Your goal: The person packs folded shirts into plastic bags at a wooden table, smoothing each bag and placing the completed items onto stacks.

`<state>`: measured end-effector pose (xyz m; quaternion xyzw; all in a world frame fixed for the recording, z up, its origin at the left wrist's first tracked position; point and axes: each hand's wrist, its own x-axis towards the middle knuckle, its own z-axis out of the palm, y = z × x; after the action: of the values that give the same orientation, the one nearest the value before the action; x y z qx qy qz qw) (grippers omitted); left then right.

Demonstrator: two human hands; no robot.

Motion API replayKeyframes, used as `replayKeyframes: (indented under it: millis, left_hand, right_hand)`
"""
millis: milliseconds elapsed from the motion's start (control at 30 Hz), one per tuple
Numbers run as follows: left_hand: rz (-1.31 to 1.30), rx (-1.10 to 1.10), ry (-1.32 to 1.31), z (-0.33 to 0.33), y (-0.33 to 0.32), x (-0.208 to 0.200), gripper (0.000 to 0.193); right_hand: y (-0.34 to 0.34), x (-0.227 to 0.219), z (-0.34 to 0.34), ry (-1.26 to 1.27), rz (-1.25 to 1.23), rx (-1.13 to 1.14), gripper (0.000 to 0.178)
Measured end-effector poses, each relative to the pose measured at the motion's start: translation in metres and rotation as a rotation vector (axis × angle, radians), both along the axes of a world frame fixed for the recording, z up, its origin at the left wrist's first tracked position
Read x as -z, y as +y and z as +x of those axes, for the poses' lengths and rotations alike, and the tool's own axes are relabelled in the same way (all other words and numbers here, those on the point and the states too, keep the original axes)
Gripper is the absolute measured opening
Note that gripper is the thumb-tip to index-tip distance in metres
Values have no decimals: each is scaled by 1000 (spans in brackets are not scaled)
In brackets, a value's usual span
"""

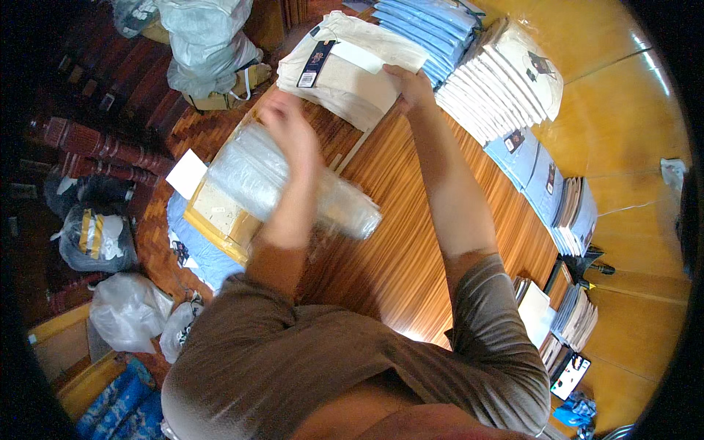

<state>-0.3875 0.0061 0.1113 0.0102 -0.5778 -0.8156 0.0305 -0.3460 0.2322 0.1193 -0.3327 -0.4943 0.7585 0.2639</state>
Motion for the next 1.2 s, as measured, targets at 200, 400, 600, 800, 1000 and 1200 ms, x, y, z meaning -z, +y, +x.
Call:
replayKeyframes:
  millis: [200,400,600,800,1000,1200]
  left_hand:
    - [902,947,-1045,104,84,23,35]
    - [1155,768,-993,83,113,55,44]
    - [1288,1081,-1173,185,33,62,55]
    - [759,1298,-1304,260,-94,100,67]
    - [-505,1491,-303,284,-152,119,44]
    - [-1082,1107,875,275,-154,45,42]
  right_hand:
    - [-37,-33,27,-155,37,76,52]
    - [-60,-4,150,-107,140,157,51]
    - [-118,26,344,-181,42,252,55]
    - [-177,67,507,-361,-55,170,62]
    - [-222,79,535,-824,617,260,53]
    - [-277,37,509,-640,1225,-147,56]
